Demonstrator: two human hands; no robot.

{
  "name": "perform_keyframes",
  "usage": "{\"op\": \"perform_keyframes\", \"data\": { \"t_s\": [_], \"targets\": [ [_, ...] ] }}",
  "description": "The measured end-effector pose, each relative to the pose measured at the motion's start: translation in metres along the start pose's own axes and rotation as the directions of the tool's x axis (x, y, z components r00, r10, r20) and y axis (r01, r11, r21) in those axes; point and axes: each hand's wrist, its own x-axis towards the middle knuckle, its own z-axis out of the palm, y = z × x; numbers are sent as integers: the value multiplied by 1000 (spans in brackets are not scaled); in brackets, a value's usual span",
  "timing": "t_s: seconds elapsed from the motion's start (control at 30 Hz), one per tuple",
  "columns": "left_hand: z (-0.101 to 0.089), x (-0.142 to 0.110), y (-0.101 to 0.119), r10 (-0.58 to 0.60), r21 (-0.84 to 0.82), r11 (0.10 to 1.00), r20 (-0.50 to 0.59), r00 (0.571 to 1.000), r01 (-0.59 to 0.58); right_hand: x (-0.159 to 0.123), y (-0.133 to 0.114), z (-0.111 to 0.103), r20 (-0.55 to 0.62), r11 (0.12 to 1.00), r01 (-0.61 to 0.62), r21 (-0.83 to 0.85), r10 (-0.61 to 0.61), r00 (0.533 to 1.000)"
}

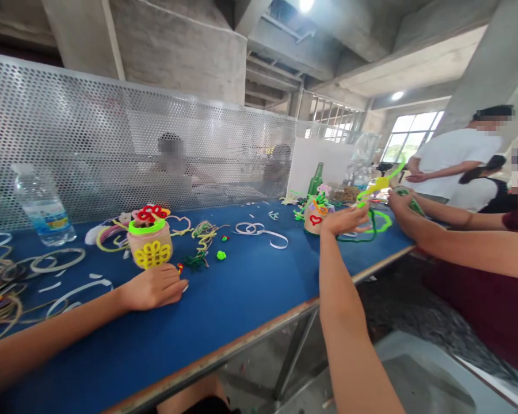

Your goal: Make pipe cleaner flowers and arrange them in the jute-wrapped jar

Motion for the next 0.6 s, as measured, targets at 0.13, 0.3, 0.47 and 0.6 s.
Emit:
{"op": "perform_keyframes", "data": {
  "t_s": [0.13,0.3,0.47,0.6],
  "targets": [
    [1,-2,1,-39,39,999,16,999,38,-23,-17,4,90,990,123,62,-128,988],
    [-2,-4,3,-68,73,995,-23,997,69,-41,-35,-9,45,948,288,137,-297,954],
    [6,14,-2,-258,35,965,-48,965,260,-88,-71,-28,47,783,564,263,-594,803],
    [23,72,-29,-683,-203,729,-133,719,654,-158,-118,-24,246,507,368,779,-788,565]
  ]
}}
